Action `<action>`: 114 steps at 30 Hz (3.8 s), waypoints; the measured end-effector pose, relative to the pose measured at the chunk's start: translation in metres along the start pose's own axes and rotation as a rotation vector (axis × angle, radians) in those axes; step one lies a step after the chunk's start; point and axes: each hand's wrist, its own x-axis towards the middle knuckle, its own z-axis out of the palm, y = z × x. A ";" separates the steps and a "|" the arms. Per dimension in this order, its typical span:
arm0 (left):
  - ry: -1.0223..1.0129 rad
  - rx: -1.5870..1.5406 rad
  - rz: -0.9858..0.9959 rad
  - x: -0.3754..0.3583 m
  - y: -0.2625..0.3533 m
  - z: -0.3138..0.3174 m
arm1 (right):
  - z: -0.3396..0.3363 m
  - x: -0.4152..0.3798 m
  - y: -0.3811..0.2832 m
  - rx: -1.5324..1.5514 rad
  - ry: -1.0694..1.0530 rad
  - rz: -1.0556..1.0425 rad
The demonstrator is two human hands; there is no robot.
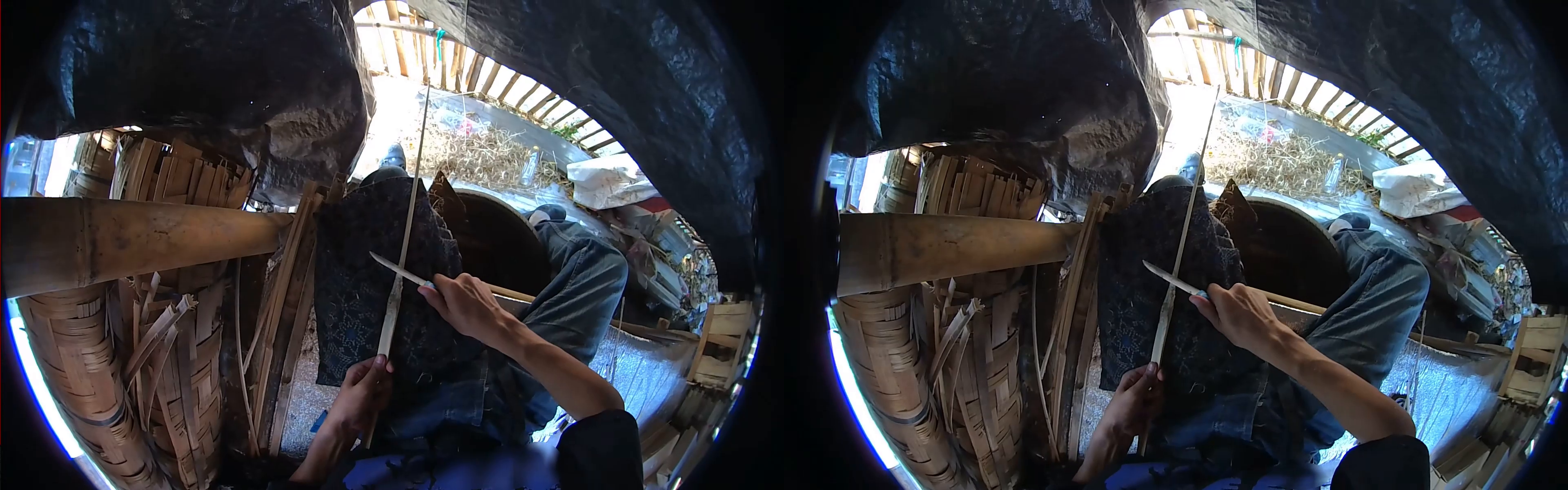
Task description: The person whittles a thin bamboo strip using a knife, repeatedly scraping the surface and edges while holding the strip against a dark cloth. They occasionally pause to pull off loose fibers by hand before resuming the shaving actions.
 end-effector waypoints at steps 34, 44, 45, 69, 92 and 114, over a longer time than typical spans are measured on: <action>-0.146 -0.289 -0.196 -0.011 0.000 -0.024 | -0.004 0.071 0.064 -0.081 0.258 -0.385; -0.141 -0.496 -0.371 -0.055 -0.013 -0.030 | -0.001 0.017 0.026 0.054 0.045 -0.091; -0.109 -0.511 -0.353 -0.057 -0.013 -0.028 | 0.000 0.018 0.028 -0.009 0.156 -0.176; -0.077 -0.077 -0.048 -0.038 -0.021 -0.020 | 0.004 0.042 0.050 -0.011 0.174 -0.037; -0.041 -0.101 0.050 -0.056 -0.025 -0.020 | 0.001 0.031 0.021 0.001 0.068 0.086; 0.206 -0.032 -0.070 -0.101 -0.027 -0.015 | -0.050 0.177 0.176 -0.122 0.004 0.611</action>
